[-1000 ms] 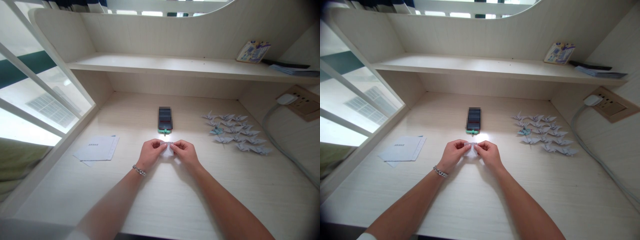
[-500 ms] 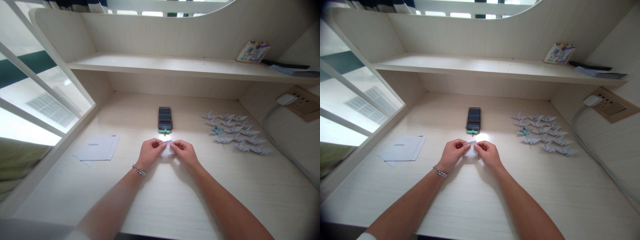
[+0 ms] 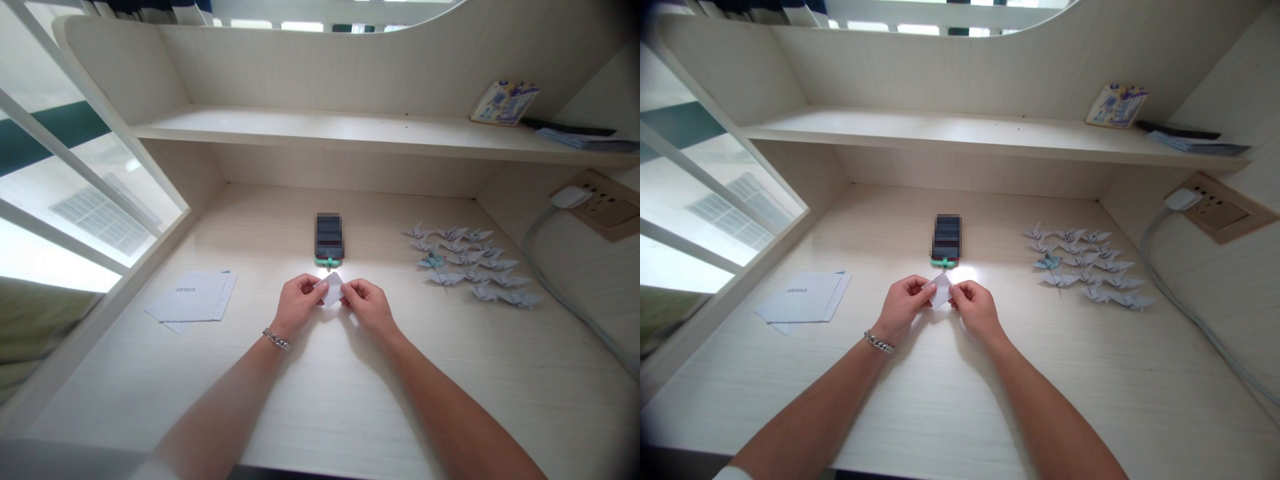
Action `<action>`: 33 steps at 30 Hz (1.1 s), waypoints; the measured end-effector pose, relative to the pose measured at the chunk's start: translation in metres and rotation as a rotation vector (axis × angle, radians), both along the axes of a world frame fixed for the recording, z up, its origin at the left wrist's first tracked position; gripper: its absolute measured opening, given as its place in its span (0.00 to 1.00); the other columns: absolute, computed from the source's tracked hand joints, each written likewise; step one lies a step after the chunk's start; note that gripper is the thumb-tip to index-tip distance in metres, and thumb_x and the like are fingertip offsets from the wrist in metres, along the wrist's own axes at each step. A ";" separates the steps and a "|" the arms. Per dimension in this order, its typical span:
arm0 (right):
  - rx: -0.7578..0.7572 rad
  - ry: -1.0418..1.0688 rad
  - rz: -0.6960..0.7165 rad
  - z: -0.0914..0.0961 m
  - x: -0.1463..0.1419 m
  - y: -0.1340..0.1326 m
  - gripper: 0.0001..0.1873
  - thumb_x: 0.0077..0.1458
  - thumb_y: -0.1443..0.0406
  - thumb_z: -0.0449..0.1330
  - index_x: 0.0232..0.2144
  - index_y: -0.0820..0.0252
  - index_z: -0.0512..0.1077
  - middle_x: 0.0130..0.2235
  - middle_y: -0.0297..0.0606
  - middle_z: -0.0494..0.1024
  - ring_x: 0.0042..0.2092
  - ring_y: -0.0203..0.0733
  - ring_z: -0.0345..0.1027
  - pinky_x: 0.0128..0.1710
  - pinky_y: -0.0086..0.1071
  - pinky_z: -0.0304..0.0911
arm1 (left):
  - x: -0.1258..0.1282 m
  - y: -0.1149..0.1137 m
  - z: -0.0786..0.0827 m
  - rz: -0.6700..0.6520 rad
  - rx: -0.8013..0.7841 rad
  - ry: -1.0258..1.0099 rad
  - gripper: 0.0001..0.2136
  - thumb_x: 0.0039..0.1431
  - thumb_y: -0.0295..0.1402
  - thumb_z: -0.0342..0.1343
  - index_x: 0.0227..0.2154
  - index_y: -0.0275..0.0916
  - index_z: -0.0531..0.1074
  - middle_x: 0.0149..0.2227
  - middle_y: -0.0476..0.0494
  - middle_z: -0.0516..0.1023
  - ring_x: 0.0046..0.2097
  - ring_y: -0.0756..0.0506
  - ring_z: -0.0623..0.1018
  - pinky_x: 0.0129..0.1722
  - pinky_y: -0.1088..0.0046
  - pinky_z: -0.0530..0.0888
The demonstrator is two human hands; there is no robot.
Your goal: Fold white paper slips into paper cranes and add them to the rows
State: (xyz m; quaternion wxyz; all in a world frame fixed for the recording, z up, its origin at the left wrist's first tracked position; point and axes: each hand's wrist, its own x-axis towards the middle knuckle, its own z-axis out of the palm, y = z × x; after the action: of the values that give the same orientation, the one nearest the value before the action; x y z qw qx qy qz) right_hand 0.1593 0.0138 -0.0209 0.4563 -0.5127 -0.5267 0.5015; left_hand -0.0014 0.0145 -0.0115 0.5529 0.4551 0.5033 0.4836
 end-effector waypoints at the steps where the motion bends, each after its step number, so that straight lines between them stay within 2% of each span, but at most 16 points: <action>1: 0.015 -0.006 -0.017 -0.001 0.000 0.000 0.15 0.49 0.54 0.58 0.25 0.62 0.70 0.22 0.36 0.73 0.25 0.37 0.65 0.26 0.30 0.60 | 0.000 0.000 0.000 -0.014 -0.009 -0.008 0.12 0.46 0.38 0.60 0.27 0.33 0.71 0.25 0.45 0.74 0.27 0.50 0.73 0.28 0.74 0.71; 7: 0.055 -0.034 -0.053 0.000 0.000 0.000 0.14 0.50 0.55 0.57 0.26 0.62 0.69 0.23 0.35 0.71 0.25 0.36 0.63 0.24 0.29 0.59 | 0.000 -0.001 0.002 -0.067 -0.020 0.021 0.12 0.46 0.38 0.59 0.28 0.33 0.70 0.27 0.44 0.74 0.28 0.50 0.73 0.30 0.73 0.73; 14: 0.033 -0.014 0.000 0.003 0.001 -0.001 0.14 0.49 0.56 0.58 0.24 0.62 0.69 0.21 0.35 0.71 0.24 0.36 0.63 0.25 0.29 0.59 | -0.003 -0.002 0.002 -0.185 0.005 0.108 0.11 0.48 0.38 0.58 0.29 0.34 0.71 0.28 0.44 0.75 0.30 0.49 0.73 0.29 0.73 0.71; 20: 0.040 0.018 0.027 0.002 0.002 0.000 0.13 0.48 0.57 0.59 0.27 0.62 0.70 0.23 0.36 0.72 0.27 0.37 0.65 0.27 0.30 0.61 | -0.002 -0.003 0.003 -0.190 0.029 0.141 0.11 0.49 0.38 0.57 0.29 0.34 0.71 0.28 0.44 0.74 0.30 0.48 0.73 0.29 0.73 0.70; 27: 0.087 -0.170 0.152 0.005 0.002 -0.006 0.11 0.49 0.59 0.57 0.27 0.61 0.71 0.25 0.36 0.73 0.28 0.37 0.64 0.27 0.31 0.59 | -0.003 -0.005 0.013 -0.184 0.124 0.307 0.11 0.48 0.40 0.57 0.27 0.36 0.74 0.27 0.44 0.74 0.28 0.49 0.71 0.25 0.75 0.66; 33: 0.083 -0.191 0.191 0.007 0.002 -0.006 0.10 0.49 0.60 0.57 0.27 0.61 0.71 0.26 0.35 0.72 0.28 0.36 0.62 0.27 0.29 0.57 | -0.005 -0.003 0.013 -0.191 0.096 0.309 0.10 0.47 0.38 0.56 0.25 0.36 0.74 0.27 0.44 0.75 0.28 0.49 0.71 0.26 0.75 0.66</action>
State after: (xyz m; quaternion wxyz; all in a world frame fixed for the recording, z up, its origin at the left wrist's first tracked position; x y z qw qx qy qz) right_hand 0.1618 0.0082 -0.0140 0.3751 -0.4864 -0.6342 0.4695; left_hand -0.0060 0.0120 0.0012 0.4902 0.5955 0.5129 0.3768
